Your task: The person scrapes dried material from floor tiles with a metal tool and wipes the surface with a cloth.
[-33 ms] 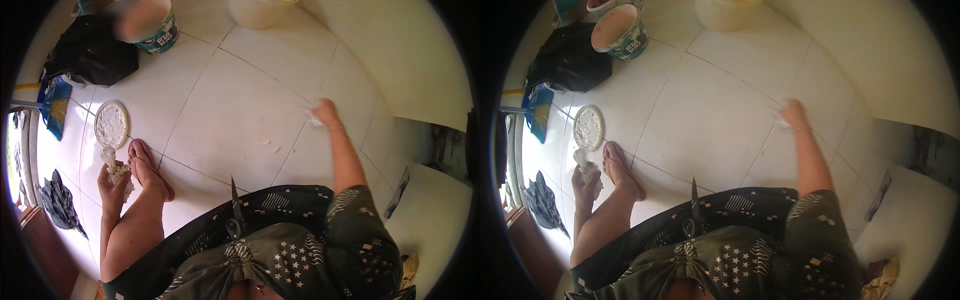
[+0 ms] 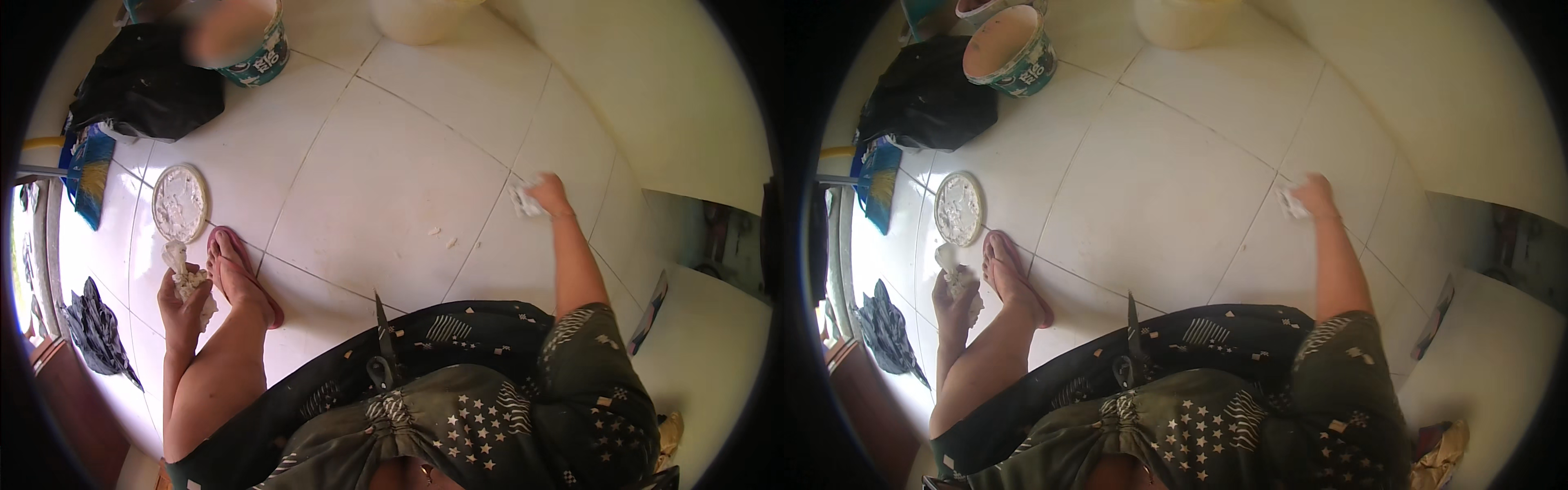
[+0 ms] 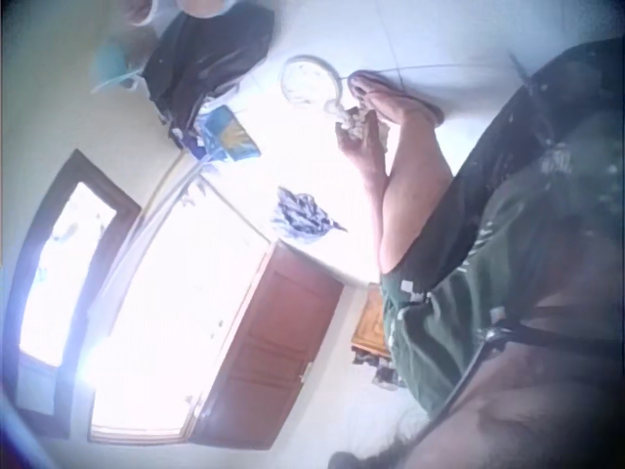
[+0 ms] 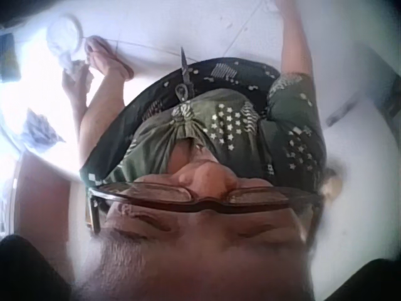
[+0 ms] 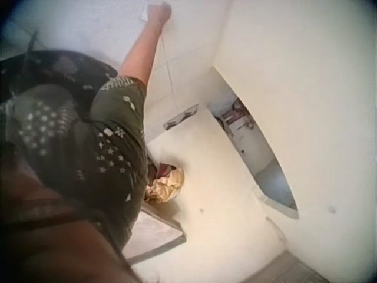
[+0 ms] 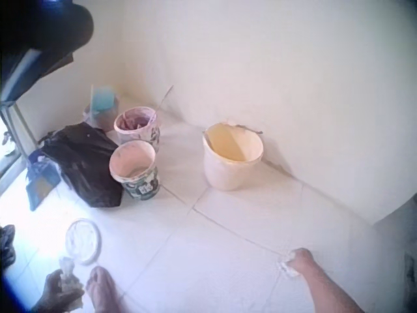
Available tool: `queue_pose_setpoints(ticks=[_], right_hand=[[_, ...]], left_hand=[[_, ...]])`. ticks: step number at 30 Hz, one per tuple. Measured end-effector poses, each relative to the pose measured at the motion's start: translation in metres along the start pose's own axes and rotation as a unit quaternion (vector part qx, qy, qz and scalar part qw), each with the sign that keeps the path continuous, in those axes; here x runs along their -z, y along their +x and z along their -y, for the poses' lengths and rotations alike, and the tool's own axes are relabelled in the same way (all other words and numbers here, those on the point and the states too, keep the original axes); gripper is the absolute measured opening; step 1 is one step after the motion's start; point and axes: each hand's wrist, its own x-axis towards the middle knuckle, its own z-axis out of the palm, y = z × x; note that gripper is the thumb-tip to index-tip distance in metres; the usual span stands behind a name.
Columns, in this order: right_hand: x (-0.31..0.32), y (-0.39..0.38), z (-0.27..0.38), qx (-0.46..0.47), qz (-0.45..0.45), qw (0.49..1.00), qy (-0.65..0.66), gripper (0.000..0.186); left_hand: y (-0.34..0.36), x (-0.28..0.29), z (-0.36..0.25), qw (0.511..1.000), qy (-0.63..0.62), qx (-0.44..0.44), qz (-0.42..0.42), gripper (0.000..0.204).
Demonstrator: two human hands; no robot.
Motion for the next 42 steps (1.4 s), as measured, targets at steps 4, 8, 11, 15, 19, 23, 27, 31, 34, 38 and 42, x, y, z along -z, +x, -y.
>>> queue_pose_setpoints(ticks=[4,8,11,15,19,23,27,31,34,38,42], right_hand=[[-0.032,-0.066,-0.047,-0.146,0.026,0.975,0.167,0.031],[-0.119,-0.155,0.177,0.077,0.098,0.973,0.193,0.025],[-0.115,-0.178,0.239,0.088,0.108,0.959,0.247,0.022],[-0.065,-0.083,0.137,-0.03,0.006,0.981,0.191,0.019],[-0.013,-0.053,0.099,-0.17,0.079,0.943,0.275,0.016],[-0.111,-0.151,0.214,0.08,0.084,0.981,0.157,0.021],[-0.075,-0.104,0.221,0.018,0.078,0.986,0.143,0.025],[0.016,-0.026,0.185,-0.153,0.147,0.965,0.156,0.033],[-0.089,-0.069,0.184,0.015,0.095,0.984,0.147,0.024],[-0.078,-0.1,0.239,0.04,0.119,0.984,0.129,0.017],[-0.033,-0.028,0.186,-0.083,0.143,0.957,0.239,0.019]], left_hand=[[0.009,-0.006,0.011,0.999,-0.015,0.018,0.026,0.019],[0.017,-0.01,0.002,1.0,0.011,-0.016,0.025,0.02],[0.027,-0.024,-0.002,0.999,0.005,-0.019,0.044,0.02],[0.015,-0.01,-0.002,0.997,0.058,0.009,0.043,0.02],[0.001,-0.004,-0.006,0.999,0.022,0.025,0.018,0.02],[0.014,-0.012,-0.001,1.0,0.021,-0.008,0.012,0.022],[0.009,-0.007,-0.008,0.998,0.043,-0.017,0.033,0.021],[0.006,0.001,0.012,0.999,0.01,0.036,0.011,0.022],[0.004,-0.004,-0.006,1.0,0.008,0.009,-0.005,0.022],[0.012,-0.006,0.003,1.0,-0.017,-0.006,0.023,0.022],[0.001,0.006,0.004,1.0,-0.017,0.022,0.007,0.021]])
